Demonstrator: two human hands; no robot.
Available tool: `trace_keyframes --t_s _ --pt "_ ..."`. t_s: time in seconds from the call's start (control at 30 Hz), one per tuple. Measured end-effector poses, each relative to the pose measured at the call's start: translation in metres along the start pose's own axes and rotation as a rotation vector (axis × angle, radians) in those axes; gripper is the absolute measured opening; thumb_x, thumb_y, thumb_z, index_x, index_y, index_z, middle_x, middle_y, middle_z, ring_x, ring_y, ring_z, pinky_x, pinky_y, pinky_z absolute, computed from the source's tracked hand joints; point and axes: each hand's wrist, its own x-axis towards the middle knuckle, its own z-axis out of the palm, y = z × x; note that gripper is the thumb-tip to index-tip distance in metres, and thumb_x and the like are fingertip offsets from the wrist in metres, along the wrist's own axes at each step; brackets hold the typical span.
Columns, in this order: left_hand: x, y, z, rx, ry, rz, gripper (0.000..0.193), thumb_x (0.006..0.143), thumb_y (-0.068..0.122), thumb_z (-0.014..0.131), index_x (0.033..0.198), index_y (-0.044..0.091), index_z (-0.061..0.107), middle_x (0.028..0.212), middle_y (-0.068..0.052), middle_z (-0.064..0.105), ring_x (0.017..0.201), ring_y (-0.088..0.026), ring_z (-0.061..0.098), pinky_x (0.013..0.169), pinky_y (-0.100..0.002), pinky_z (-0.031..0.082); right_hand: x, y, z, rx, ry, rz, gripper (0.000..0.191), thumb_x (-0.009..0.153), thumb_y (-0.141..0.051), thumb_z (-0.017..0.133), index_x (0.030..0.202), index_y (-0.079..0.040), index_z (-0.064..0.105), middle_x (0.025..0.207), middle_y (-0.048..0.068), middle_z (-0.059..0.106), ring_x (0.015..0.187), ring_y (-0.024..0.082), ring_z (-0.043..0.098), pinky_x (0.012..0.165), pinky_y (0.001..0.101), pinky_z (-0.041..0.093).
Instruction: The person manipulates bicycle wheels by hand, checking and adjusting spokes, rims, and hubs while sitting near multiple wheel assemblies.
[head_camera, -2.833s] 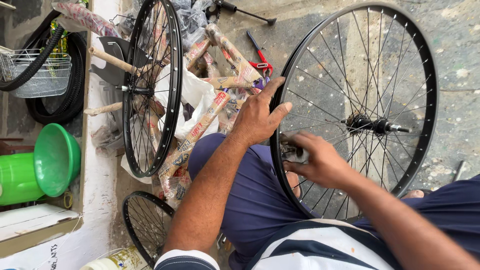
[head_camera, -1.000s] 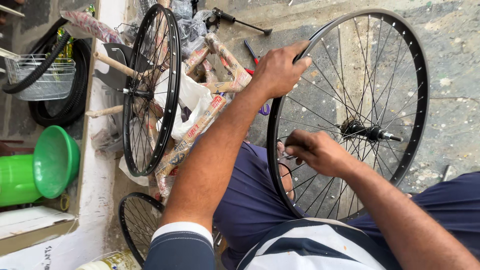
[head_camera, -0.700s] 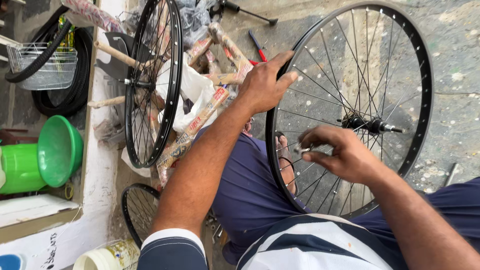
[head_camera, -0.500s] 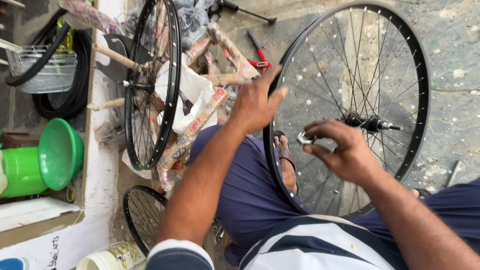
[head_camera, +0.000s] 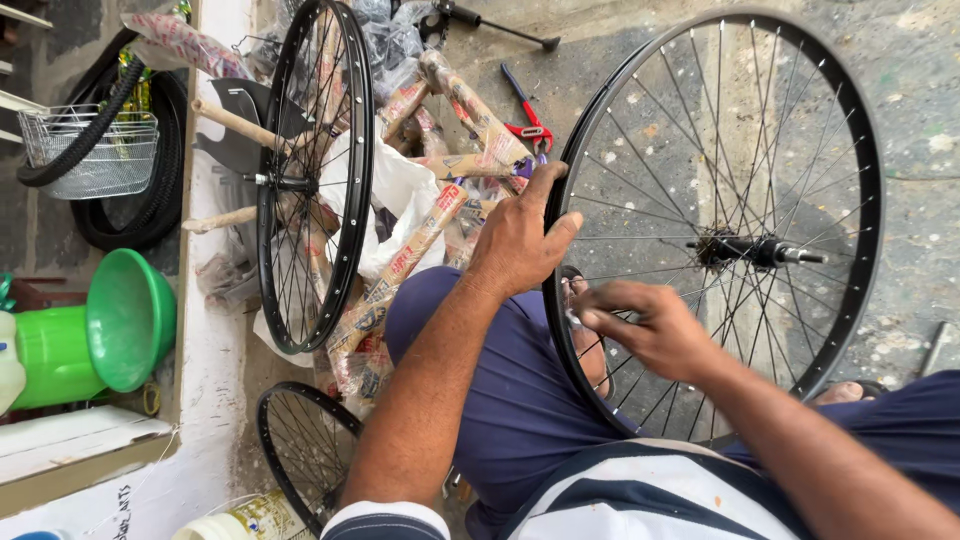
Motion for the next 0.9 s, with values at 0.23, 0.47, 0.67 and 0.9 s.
trace_keyframes --t_s 0.23,0.47,0.67,0.9 --pt "0.003 -0.005 -0.002 0.010 -0.024 -0.019 0.059 0.091 0.034 0.067 0.142 0.010 0.047 0.093 -0.022 0.074 0.089 -0.044 0.073 0.080 -0.053 0.055 0.007 -0.004 0.023 -0.344 0.011 0.126 0.039 0.076 -0.020 0.085 0.109 -0.008 0.069 0.091 0.011 0.072 0.084 0.028 0.071 0.075 0.0414 0.056" --pt "0.006 -0.007 -0.004 -0.051 -0.065 -0.044 0.060 0.092 0.034 0.066 0.143 0.010 0.046 0.092 -0.021 0.074 0.089 -0.041 0.075 0.080 -0.050 0.057 0.004 -0.005 0.007 0.048 -0.044 -0.212 0.014 0.087 -0.020 0.080 0.100 -0.015 0.077 0.096 0.007 0.074 0.090 0.027 0.075 0.077 0.0381 0.059" --pt "0.004 -0.009 0.002 -0.004 -0.015 0.007 0.062 0.092 0.034 0.068 0.144 0.009 0.046 0.099 -0.024 0.073 0.095 -0.045 0.072 0.084 -0.052 0.055 0.011 -0.020 0.011 -0.518 -0.070 0.268 0.048 0.079 -0.020 0.084 0.124 -0.017 0.068 0.098 0.007 0.071 0.096 0.027 0.069 0.083 0.0416 0.055" --pt "0.002 -0.008 0.002 -0.051 -0.023 -0.002 0.061 0.092 0.035 0.068 0.143 0.010 0.046 0.101 -0.022 0.074 0.098 -0.043 0.073 0.086 -0.051 0.055 0.005 -0.003 0.004 -0.114 -0.077 0.060 0.019 0.088 -0.026 0.080 0.095 -0.011 0.073 0.090 0.008 0.075 0.089 0.027 0.074 0.081 0.0401 0.058"
